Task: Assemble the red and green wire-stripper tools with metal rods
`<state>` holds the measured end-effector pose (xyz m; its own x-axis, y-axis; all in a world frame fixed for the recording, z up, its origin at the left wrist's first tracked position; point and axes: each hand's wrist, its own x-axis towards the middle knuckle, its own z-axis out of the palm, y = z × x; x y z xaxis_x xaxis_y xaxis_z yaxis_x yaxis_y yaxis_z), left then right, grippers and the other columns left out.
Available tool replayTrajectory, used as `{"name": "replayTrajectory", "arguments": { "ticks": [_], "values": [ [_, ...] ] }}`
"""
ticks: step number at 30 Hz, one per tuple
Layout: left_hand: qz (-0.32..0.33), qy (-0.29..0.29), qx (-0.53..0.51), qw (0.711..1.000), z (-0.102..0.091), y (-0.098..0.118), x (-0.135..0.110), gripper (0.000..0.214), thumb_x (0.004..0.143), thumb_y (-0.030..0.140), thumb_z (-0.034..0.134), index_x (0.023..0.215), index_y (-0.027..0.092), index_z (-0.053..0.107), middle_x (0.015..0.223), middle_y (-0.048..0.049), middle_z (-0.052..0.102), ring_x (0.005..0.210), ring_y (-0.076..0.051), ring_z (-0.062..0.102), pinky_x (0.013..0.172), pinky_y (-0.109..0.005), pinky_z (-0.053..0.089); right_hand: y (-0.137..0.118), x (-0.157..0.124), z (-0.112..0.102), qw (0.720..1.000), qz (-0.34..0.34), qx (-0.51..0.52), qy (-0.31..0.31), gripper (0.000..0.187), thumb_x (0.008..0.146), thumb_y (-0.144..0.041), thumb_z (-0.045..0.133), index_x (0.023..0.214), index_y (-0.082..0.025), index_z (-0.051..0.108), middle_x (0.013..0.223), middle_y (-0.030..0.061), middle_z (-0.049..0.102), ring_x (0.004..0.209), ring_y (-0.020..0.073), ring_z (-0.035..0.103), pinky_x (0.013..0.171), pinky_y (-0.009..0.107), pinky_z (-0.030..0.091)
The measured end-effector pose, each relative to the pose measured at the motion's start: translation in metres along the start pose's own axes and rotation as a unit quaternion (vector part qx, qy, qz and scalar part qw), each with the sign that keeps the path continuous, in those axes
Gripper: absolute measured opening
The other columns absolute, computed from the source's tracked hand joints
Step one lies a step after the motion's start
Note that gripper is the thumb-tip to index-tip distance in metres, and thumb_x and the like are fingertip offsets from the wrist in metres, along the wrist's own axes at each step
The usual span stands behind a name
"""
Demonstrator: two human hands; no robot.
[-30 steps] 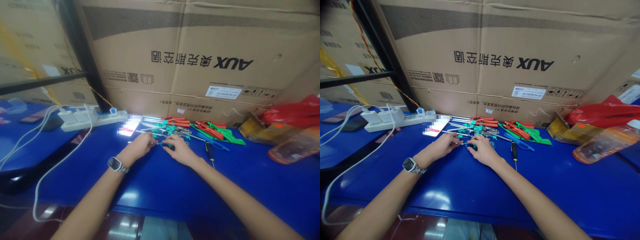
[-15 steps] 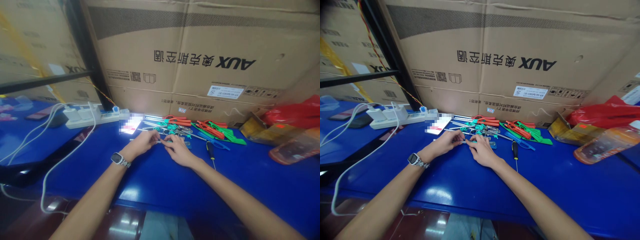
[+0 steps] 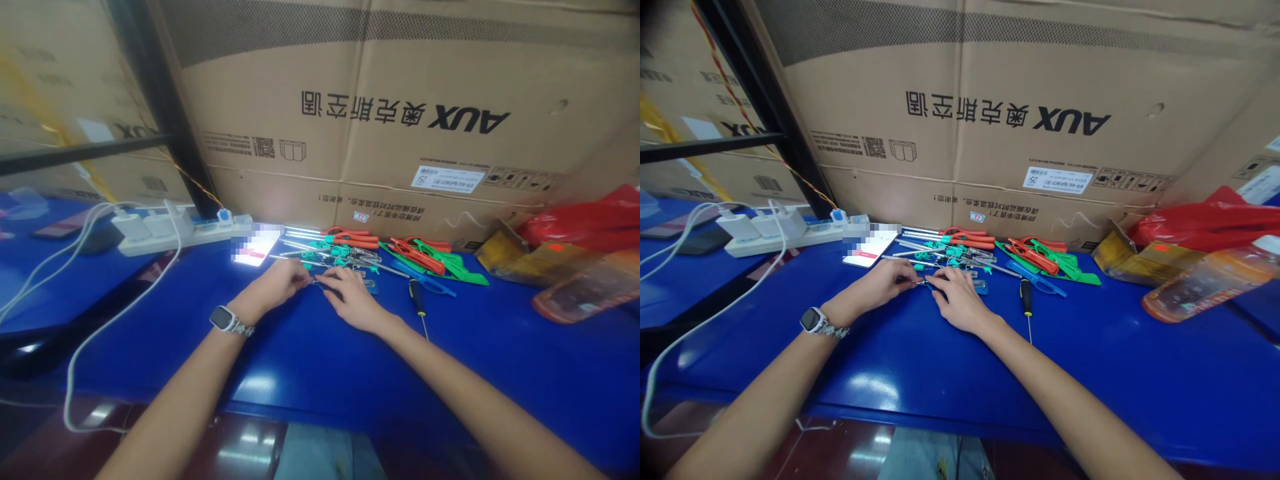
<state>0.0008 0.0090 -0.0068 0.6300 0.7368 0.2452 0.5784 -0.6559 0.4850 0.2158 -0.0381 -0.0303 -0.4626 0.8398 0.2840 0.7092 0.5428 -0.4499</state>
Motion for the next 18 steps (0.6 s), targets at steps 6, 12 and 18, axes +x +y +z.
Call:
{"name": "replayTrajectory", "arguments": {
  "ticks": [6,12,18],
  "values": [
    [-0.005,0.009,0.001,1.000,0.0045,-0.0005,0.0016,0.015,0.083,0.006,0.062,0.080,0.015,0.074,0.084,-0.0060,0.068,0.076,-0.017,0.062,0.073,-0.029,0.047,-0.0017,-0.0010,-0.0008,1.000,-0.011,-0.003,0.007,0.040,0.096,-0.018,0.052,0.133,-0.031,0.062,0.124,0.0078,0.058,0.119,0.0240,0.049,0.104,0.047,0.035],
    [-0.014,-0.002,-0.009,1.000,0.0080,0.0038,0.0029,0.016,0.085,0.008,0.059,0.082,0.015,0.073,0.081,-0.0058,0.070,0.075,-0.017,0.063,0.073,-0.029,0.048,-0.0029,-0.0031,-0.0038,1.000,-0.006,-0.008,-0.003,0.039,0.096,-0.016,0.051,0.132,-0.029,0.063,0.122,0.0086,0.059,0.117,0.0242,0.051,0.101,0.047,0.037],
    [-0.062,0.002,-0.026,0.998,0.0018,0.0034,-0.0011,0.018,0.078,0.011,0.067,0.095,0.014,0.071,0.088,-0.0060,0.071,0.077,-0.018,0.065,0.073,-0.030,0.051,0.0015,-0.0027,0.0012,0.999,0.001,0.021,0.037,0.036,0.094,-0.018,0.056,0.129,-0.023,0.064,0.123,0.0095,0.061,0.117,0.0240,0.053,0.102,0.046,0.040]
  ]
}}
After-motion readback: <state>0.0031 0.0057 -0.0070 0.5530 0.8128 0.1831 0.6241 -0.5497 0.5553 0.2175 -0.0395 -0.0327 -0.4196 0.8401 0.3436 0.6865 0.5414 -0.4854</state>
